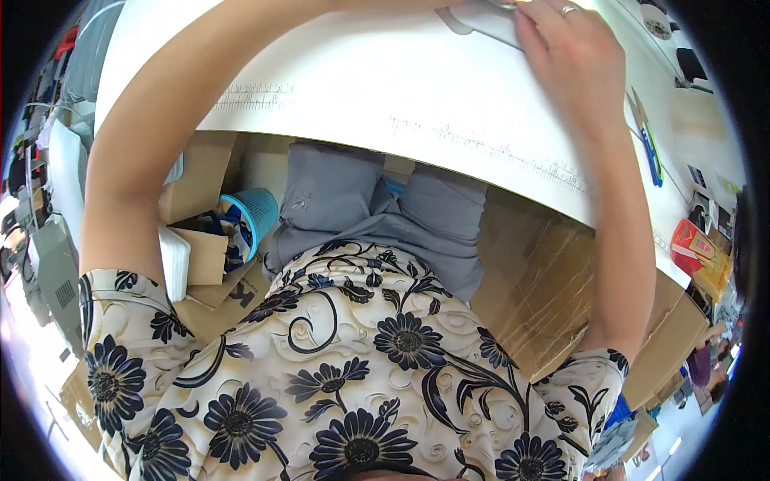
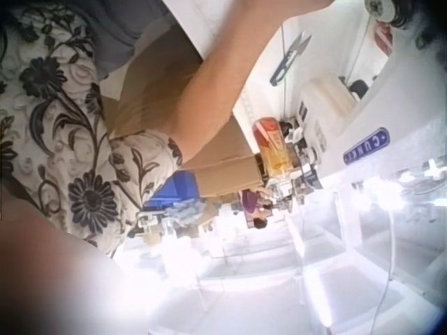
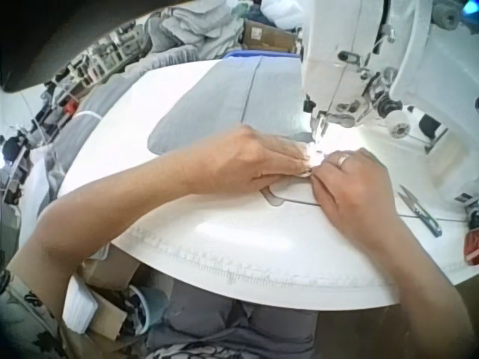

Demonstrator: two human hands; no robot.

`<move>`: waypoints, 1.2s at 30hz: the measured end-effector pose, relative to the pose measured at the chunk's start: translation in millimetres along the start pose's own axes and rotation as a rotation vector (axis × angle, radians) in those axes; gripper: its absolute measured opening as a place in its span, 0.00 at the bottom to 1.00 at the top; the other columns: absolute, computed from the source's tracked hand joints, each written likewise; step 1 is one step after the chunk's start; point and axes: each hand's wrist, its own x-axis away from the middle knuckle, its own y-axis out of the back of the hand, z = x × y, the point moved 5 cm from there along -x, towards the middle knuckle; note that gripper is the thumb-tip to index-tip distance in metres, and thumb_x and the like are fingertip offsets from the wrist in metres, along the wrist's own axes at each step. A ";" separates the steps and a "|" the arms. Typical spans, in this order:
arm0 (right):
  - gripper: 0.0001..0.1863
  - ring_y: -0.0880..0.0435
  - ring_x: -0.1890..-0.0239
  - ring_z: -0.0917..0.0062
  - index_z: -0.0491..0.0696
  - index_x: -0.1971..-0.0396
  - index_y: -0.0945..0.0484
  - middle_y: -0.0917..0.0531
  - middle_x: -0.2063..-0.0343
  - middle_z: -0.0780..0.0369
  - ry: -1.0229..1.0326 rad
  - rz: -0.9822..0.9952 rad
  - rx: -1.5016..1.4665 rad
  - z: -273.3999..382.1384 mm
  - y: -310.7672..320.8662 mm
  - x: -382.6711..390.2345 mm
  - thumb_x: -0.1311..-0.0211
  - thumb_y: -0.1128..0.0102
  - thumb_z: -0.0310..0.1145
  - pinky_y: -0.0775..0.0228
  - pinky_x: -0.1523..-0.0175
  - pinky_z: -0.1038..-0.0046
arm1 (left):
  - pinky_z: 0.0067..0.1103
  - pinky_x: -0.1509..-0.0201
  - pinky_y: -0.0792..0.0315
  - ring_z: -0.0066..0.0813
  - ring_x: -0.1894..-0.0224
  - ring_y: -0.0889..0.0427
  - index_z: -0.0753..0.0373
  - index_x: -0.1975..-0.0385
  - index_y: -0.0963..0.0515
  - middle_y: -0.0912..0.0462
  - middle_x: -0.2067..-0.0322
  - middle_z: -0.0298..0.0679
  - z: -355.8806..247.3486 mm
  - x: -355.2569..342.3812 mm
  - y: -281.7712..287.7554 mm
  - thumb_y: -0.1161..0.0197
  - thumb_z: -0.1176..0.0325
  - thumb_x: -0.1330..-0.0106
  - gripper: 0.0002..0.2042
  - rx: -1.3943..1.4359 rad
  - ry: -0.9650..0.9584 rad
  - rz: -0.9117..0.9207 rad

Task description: The person is sewing pieces of fabric to create a cover, likely for a cushion or bag, using an industrial sewing machine.

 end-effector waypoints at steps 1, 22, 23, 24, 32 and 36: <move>0.03 0.21 0.71 0.63 0.45 0.73 0.20 0.20 0.74 0.59 -0.003 0.004 0.000 0.6 -3.8 6.8 0.46 0.35 0.28 0.28 0.63 0.64 | 0.30 0.44 0.21 0.42 0.52 0.14 0.69 0.54 0.18 0.14 0.56 0.48 -1.7 1.3 -2.8 0.38 0.78 0.41 0.14 -0.013 0.011 0.035; 0.06 0.17 0.69 0.66 0.50 0.67 0.16 0.16 0.72 0.62 -0.220 0.061 0.041 -8.1 -15.9 16.5 0.40 0.38 0.34 0.24 0.58 0.64 | 0.35 0.37 0.28 0.50 0.46 0.19 0.74 0.68 0.21 0.18 0.53 0.59 21.4 -10.0 -24.2 0.45 0.77 0.38 0.08 -0.247 0.232 -0.056; 0.06 0.17 0.69 0.66 0.50 0.67 0.16 0.16 0.72 0.62 -0.215 0.060 0.054 -8.7 -15.8 18.2 0.40 0.38 0.34 0.24 0.58 0.64 | 0.36 0.36 0.29 0.50 0.45 0.20 0.75 0.68 0.21 0.18 0.52 0.59 22.8 -10.3 -27.5 0.45 0.77 0.38 0.08 -0.215 0.246 -0.069; 0.05 0.18 0.72 0.65 0.50 0.69 0.16 0.18 0.74 0.62 -0.191 0.024 0.036 -9.4 -12.9 19.3 0.39 0.38 0.34 0.25 0.62 0.63 | 0.36 0.36 0.29 0.50 0.45 0.20 0.75 0.68 0.21 0.18 0.52 0.59 21.2 -13.1 -27.8 0.45 0.77 0.38 0.08 -0.227 0.240 -0.083; 0.05 0.20 0.77 0.67 0.50 0.68 0.15 0.19 0.78 0.63 -0.169 -0.029 -0.084 -1.5 -12.4 16.8 0.41 0.36 0.33 0.27 0.70 0.67 | 0.35 0.34 0.31 0.41 0.43 0.20 0.70 0.59 0.20 0.17 0.50 0.50 20.2 2.9 -24.9 0.43 0.75 0.34 0.09 -0.274 0.274 -0.106; 0.07 0.20 0.77 0.69 0.51 0.64 0.14 0.18 0.77 0.63 -0.189 -0.026 -0.092 -9.1 -17.4 25.6 0.42 0.35 0.32 0.27 0.70 0.68 | 0.34 0.29 0.34 0.36 0.38 0.24 0.62 0.46 0.20 0.19 0.44 0.41 2.2 46.0 -23.7 0.39 0.77 0.38 0.19 -0.309 0.361 0.033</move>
